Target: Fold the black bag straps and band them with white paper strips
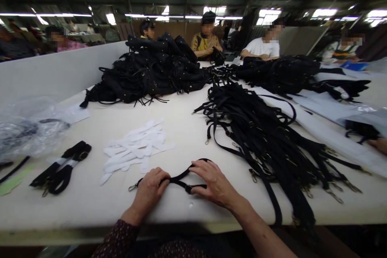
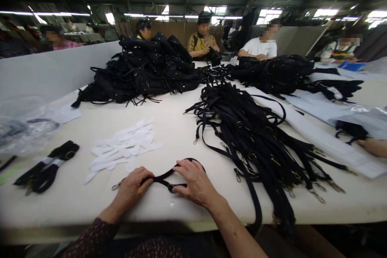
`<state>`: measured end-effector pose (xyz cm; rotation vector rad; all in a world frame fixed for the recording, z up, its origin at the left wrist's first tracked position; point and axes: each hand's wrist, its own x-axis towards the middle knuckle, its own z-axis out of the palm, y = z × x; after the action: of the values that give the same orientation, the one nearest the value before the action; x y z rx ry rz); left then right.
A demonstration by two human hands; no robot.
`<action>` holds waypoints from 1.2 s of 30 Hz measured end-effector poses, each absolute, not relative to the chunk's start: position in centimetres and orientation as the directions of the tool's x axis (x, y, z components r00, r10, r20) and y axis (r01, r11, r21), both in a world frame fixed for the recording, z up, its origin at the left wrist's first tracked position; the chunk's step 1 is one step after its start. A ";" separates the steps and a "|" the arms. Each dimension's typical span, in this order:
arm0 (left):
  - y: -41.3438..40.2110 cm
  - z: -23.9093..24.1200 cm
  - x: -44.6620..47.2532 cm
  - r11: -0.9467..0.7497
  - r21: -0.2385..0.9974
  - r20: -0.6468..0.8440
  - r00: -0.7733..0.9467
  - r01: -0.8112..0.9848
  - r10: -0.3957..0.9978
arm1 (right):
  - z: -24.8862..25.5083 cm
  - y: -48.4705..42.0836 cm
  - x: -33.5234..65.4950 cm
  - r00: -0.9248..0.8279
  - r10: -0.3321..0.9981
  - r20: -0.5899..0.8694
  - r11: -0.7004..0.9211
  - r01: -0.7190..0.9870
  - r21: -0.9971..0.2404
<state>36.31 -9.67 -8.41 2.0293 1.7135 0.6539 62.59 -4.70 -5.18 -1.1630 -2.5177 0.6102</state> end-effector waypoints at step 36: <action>-11.2 -8.6 40.0 -0.320 0.495 0.171 0.271 0.808 0.947 | -6.5 -8.6 62.3 -0.221 0.969 0.111 0.247 0.849 -0.467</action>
<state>39.97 -11.19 -8.65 2.2357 1.6066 0.6357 62.29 -8.57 -6.47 -1.6656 -2.1486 0.4364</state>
